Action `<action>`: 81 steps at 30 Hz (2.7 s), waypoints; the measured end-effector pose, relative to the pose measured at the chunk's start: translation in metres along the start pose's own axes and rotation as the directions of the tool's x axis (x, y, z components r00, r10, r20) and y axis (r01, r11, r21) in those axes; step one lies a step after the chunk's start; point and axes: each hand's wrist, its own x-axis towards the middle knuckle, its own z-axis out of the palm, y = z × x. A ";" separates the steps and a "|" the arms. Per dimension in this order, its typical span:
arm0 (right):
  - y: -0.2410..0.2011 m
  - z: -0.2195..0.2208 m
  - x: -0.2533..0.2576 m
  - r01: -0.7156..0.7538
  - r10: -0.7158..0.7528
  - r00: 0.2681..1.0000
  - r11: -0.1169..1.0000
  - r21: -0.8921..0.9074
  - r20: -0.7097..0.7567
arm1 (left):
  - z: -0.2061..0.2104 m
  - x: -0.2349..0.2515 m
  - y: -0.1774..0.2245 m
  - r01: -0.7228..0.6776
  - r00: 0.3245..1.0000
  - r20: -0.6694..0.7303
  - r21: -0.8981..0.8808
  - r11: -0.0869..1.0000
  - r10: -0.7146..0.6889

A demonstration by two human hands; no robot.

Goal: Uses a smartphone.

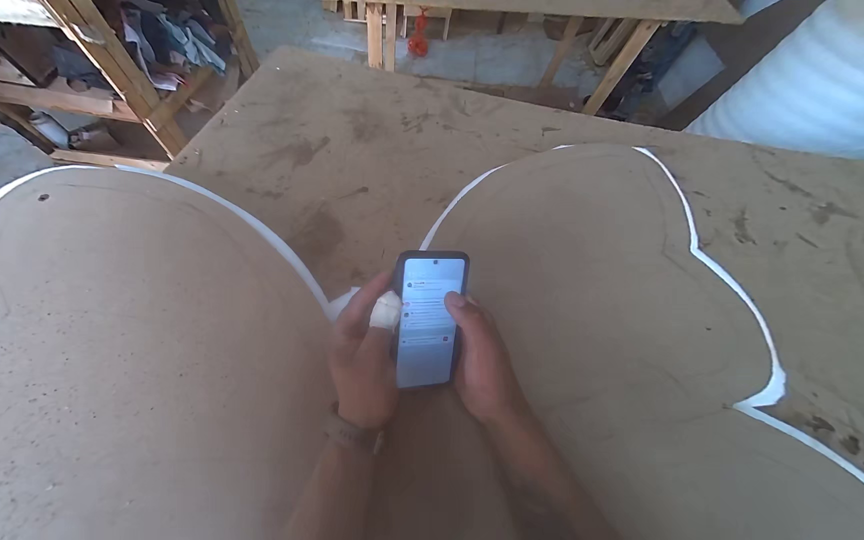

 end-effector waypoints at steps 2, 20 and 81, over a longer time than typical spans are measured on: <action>-0.003 -0.007 0.000 -0.053 0.058 0.989 0.998 -0.038 0.133 | -0.003 0.003 0.002 0.038 0.998 -0.050 -0.060 0.997 -0.041; 0.009 -0.022 0.014 -0.053 -0.054 0.965 0.917 0.394 0.256 | -0.035 0.005 0.013 -0.290 0.921 0.338 0.260 0.921 0.194; 0.012 -0.008 0.007 0.073 -0.090 0.985 0.991 0.113 0.150 | -0.046 -0.005 0.013 -0.389 0.896 0.386 0.445 0.806 0.220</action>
